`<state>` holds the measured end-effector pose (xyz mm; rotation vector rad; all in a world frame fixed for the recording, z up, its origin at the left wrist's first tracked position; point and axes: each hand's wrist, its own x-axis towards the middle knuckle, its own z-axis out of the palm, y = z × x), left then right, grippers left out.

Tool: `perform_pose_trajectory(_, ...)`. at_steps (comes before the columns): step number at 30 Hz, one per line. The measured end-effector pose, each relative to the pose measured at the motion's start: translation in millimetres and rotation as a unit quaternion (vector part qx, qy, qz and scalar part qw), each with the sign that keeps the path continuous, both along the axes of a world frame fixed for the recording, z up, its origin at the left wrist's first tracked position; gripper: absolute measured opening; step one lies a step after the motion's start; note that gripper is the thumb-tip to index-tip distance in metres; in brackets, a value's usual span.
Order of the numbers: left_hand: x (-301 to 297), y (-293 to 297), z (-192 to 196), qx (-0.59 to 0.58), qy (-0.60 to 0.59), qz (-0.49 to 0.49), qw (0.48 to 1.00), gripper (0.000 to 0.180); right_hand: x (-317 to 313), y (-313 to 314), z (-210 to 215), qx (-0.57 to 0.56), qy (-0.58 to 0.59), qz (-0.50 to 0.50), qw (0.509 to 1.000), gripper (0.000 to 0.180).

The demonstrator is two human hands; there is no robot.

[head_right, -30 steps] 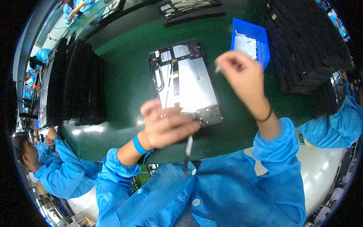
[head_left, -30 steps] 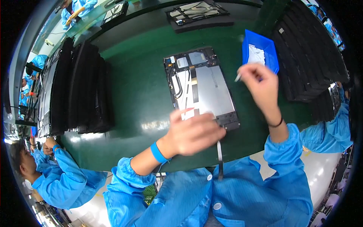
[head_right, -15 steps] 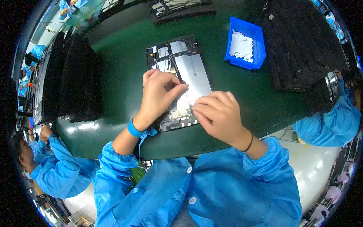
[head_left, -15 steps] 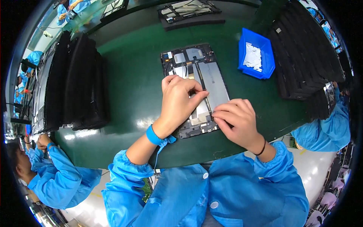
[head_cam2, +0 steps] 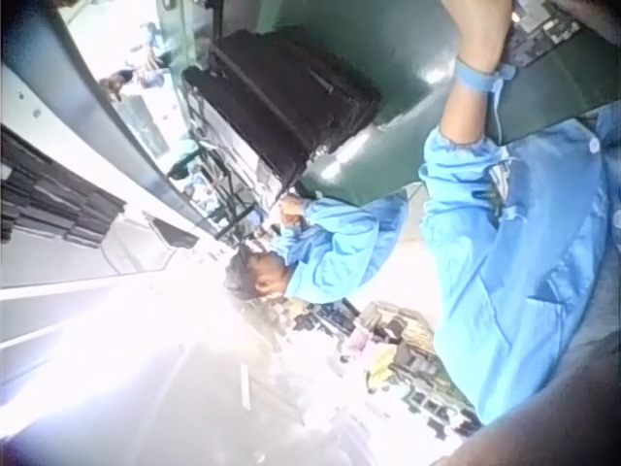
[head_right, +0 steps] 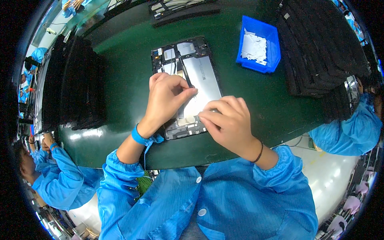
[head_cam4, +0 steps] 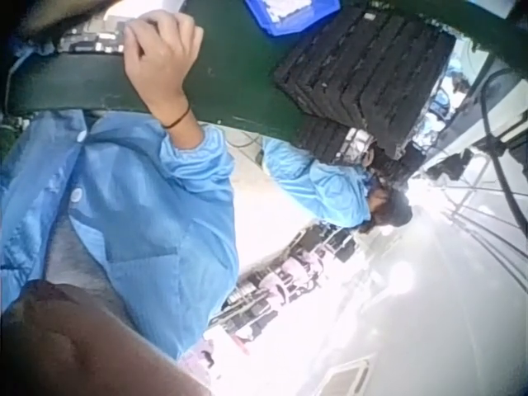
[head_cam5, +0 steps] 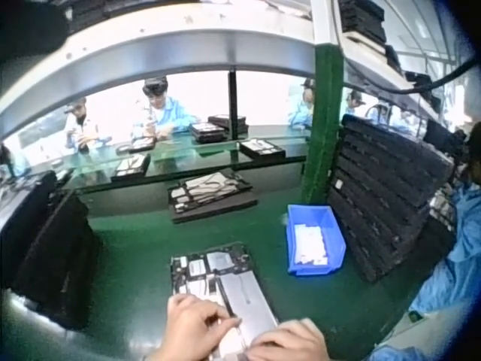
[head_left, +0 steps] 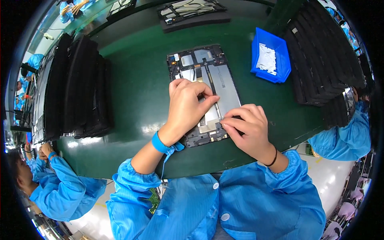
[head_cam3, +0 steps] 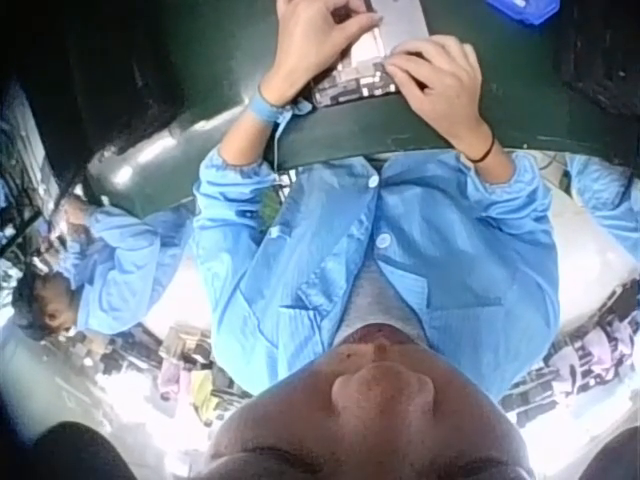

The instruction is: The person assembles tablet computers by installing internal components, a battery, and ribbon cables into a tablet chassis, then securing them with tape and connectors. The person uses tweezers and a pick tool for precise placement and connection of the components.

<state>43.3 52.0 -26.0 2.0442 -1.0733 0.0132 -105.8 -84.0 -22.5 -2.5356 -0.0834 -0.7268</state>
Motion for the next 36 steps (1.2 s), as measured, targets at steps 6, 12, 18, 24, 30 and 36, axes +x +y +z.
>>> perform_pose_trajectory(6,2.4,-1.3,0.0,0.013,0.011,-0.007,1.000,0.022,0.8,0.4,0.0,0.005,0.004,-0.004,1.000,0.006)
perform_pose_trajectory(12,2.9,-1.0,0.0,0.025,0.019,-0.009,0.999,0.022,0.4,0.6,3.0,0.016,0.017,0.001,1.000,0.007)
perform_pose_trajectory(18,3.4,-1.2,1.5,0.038,0.019,-0.017,0.999,0.022,1.6,3.6,2.7,0.018,0.026,-0.010,0.999,0.007)
perform_pose_trajectory(24,3.7,-1.3,-2.6,0.016,-0.013,-0.023,1.000,0.022,1.9,3.3,-1.8,0.011,0.006,-0.008,1.000,0.005)
perform_pose_trajectory(30,2.0,-2.4,2.1,0.015,-0.011,-0.015,1.000,0.018,2.9,3.5,-2.3,0.006,0.002,-0.005,1.000,0.005)
perform_pose_trajectory(36,2.5,-2.3,0.3,0.008,-0.017,-0.015,1.000,0.018,3.4,4.0,-1.1,-0.006,0.009,-0.010,1.000,0.005)
